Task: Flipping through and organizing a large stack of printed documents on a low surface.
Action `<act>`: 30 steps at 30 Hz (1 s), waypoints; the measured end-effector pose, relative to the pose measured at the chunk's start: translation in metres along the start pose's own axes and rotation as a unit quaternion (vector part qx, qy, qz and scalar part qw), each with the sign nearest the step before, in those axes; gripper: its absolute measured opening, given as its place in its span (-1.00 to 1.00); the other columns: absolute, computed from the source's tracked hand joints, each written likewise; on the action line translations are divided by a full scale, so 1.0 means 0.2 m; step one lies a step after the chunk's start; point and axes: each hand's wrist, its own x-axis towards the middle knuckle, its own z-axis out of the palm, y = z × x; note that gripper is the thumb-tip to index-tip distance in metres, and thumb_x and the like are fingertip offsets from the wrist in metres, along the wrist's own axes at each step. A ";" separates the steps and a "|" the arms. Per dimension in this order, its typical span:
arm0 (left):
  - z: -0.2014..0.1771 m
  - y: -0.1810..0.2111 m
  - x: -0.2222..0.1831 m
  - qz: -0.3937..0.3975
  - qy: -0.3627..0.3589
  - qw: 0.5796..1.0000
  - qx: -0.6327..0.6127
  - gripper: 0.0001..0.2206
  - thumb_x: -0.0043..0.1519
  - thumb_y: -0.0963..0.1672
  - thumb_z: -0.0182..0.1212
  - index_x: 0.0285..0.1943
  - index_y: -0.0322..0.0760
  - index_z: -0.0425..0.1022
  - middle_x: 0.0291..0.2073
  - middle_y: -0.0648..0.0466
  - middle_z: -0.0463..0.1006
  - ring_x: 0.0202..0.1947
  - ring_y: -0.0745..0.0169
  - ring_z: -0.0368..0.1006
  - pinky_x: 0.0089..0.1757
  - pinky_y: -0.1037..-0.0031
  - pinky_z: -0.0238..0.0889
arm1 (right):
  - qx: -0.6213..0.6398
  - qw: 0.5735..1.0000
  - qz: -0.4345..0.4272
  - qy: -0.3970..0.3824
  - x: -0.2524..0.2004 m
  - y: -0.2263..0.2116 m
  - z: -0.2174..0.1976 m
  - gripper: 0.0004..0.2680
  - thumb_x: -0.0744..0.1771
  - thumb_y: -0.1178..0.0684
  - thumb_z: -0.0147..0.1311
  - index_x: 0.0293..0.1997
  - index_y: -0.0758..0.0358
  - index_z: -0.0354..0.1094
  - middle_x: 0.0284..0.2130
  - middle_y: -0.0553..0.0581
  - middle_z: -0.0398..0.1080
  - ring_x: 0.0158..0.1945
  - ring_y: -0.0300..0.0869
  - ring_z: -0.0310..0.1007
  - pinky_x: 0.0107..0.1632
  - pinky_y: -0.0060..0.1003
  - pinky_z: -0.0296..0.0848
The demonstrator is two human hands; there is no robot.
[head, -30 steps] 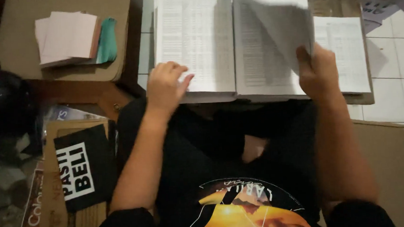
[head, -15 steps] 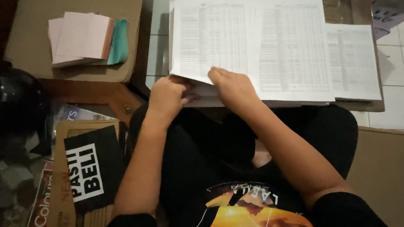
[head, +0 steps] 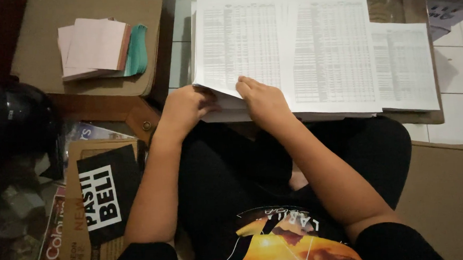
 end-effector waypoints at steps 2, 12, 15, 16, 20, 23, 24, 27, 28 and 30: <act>-0.01 0.01 0.00 0.003 -0.002 1.000 0.008 -0.81 0.16 -0.02 0.39 -0.30 -0.18 0.68 -0.45 -0.02 0.55 -0.31 -0.14 0.50 -0.20 0.18 0.41 | -0.001 1.000 0.001 -0.001 -0.01 -0.01 -0.04 -0.84 0.39 0.19 -0.10 0.02 0.21 0.39 0.06 0.17 0.50 0.05 -0.01 0.57 -0.08 -0.22 0.57; 0.29 -0.30 -0.07 0.121 0.189 0.971 0.080 -0.93 0.12 -0.12 0.34 -0.37 0.03 0.55 -0.51 0.32 0.44 -0.25 0.35 0.48 -0.09 0.44 0.21 | 0.014 0.999 -0.044 0.025 -0.03 -0.01 0.00 -0.85 0.36 0.13 0.01 0.00 0.29 0.33 0.09 0.31 0.42 0.18 0.09 0.48 0.07 -0.18 0.53; 0.16 -0.14 -0.05 0.134 0.256 0.954 0.077 -0.93 0.17 -0.13 0.36 -0.24 0.03 0.59 -0.41 0.31 0.54 -0.14 0.34 0.48 -0.01 0.35 0.16 | 0.032 0.998 -0.038 0.028 -0.02 -0.04 -0.06 -0.76 0.38 -0.07 0.03 -0.02 0.33 0.32 0.07 0.36 0.41 0.16 0.15 0.49 0.08 -0.12 0.52; 0.15 -0.14 -0.05 0.138 0.255 0.954 0.075 -0.93 0.17 -0.13 0.36 -0.24 0.03 0.59 -0.41 0.31 0.54 -0.14 0.34 0.48 -0.01 0.35 0.16 | 0.031 0.999 -0.033 0.028 -0.01 -0.05 -0.06 -0.76 0.38 -0.07 0.03 -0.02 0.33 0.32 0.07 0.36 0.41 0.16 0.15 0.49 0.08 -0.12 0.52; 0.12 0.04 0.04 0.068 0.379 0.923 0.006 -0.75 0.10 -0.21 0.40 -0.05 -0.07 0.62 -0.18 0.21 0.60 -0.01 0.10 0.43 0.01 0.17 0.13 | 0.190 0.975 0.106 0.038 0.02 0.15 0.01 -0.83 0.31 0.23 -0.11 -0.09 0.33 0.41 -0.22 0.38 0.49 -0.09 0.29 0.52 -0.08 0.10 0.48; 0.18 0.32 0.17 0.010 0.464 0.872 -0.157 -0.73 0.17 -0.29 0.24 0.03 -0.20 0.56 -0.15 0.06 0.57 -0.09 -0.02 0.45 -0.02 0.22 0.19 | 0.330 0.924 0.156 0.118 -0.11 0.52 0.07 -0.83 0.30 0.26 -0.15 -0.09 0.37 0.35 -0.24 0.47 0.45 -0.06 0.37 0.44 -0.02 0.19 0.38; 0.22 0.42 0.22 0.008 0.467 0.838 -0.281 -0.70 0.14 -0.35 0.17 0.01 -0.26 0.50 -0.18 -0.05 0.55 -0.14 -0.09 0.49 -0.03 0.22 0.24 | 0.368 0.898 0.150 0.187 -0.18 0.66 0.09 -0.86 0.34 0.25 -0.13 -0.03 0.33 0.27 -0.12 0.43 0.41 0.04 0.25 0.42 0.07 0.09 0.36; 0.33 0.61 0.35 0.185 0.224 0.941 -0.171 -0.87 0.14 -0.27 0.26 -0.15 -0.37 0.58 -0.23 -0.11 0.58 -0.22 -0.13 0.48 -0.19 0.16 0.28 | 0.471 0.787 0.119 0.381 -0.50 1.10 0.08 -0.83 0.49 0.22 -0.07 0.18 0.22 0.02 0.27 0.31 0.29 0.34 -0.09 0.33 0.36 -0.21 0.28; 0.41 0.64 0.36 0.183 0.225 0.941 -0.173 -0.87 0.14 -0.27 0.26 -0.15 -0.37 0.58 -0.23 -0.11 0.58 -0.22 -0.13 0.48 -0.19 0.16 0.28 | 0.470 0.788 0.119 0.379 -0.44 0.94 -0.20 -0.83 0.49 0.22 -0.07 0.18 0.22 0.02 0.27 0.31 0.29 0.34 -0.09 0.33 0.36 -0.21 0.28; 0.58 0.70 0.41 0.193 0.109 0.967 -0.128 -0.87 0.30 -0.16 0.25 -0.31 -0.28 0.49 -0.37 0.03 0.49 -0.39 -0.02 0.42 -0.31 0.24 0.29 | 0.273 0.827 0.167 0.462 -0.36 0.49 -0.74 -0.65 0.52 -0.11 -0.05 0.22 0.54 0.21 0.04 0.46 0.41 0.11 0.19 0.47 0.13 -0.01 0.54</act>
